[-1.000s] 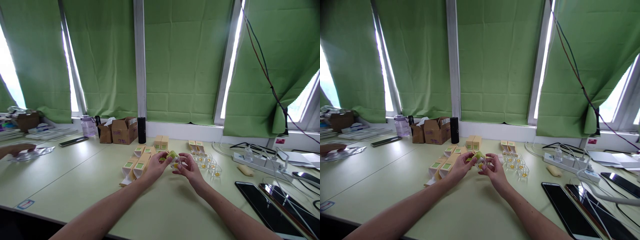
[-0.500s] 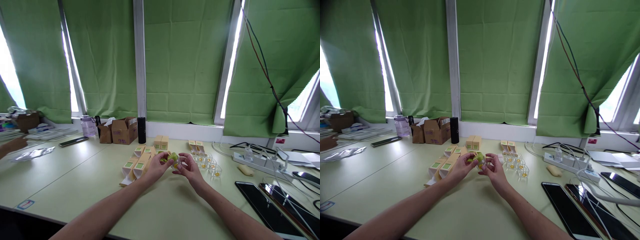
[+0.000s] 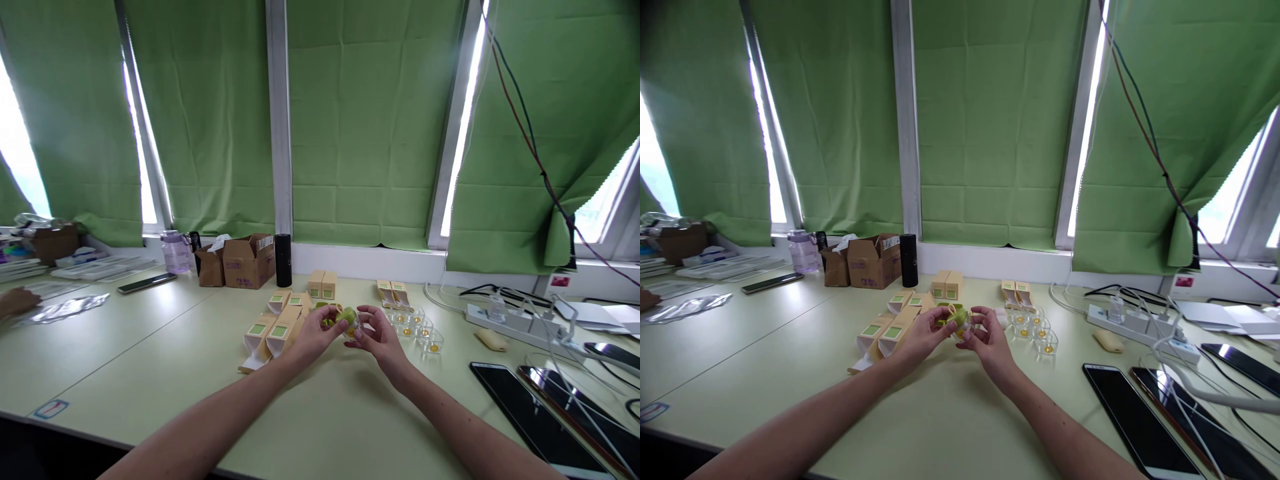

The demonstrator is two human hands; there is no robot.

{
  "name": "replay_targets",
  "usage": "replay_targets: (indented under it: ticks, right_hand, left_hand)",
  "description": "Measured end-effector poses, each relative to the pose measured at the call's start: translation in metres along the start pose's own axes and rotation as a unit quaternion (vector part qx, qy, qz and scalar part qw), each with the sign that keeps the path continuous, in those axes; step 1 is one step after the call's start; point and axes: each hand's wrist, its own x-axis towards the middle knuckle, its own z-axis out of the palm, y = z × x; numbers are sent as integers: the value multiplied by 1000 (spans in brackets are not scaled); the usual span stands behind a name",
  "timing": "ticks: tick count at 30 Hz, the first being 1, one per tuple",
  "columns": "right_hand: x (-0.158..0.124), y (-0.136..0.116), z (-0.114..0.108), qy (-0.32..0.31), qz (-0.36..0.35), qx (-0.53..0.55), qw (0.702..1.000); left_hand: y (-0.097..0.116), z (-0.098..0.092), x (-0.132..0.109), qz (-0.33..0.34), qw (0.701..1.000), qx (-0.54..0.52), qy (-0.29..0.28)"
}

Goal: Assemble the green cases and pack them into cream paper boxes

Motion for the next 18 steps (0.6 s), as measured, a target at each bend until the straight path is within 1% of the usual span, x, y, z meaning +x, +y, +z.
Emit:
replay_targets:
  ticks: [12,18]
  right_hand:
    - [0,-1,0,4,-2,-4,1000]
    - [-1,-1,0,8,-3,1,1000]
  left_hand:
    - [-4,0,1,-7,1000,-7,-8]
    - [1,0,0,-11,1000,-25,-8]
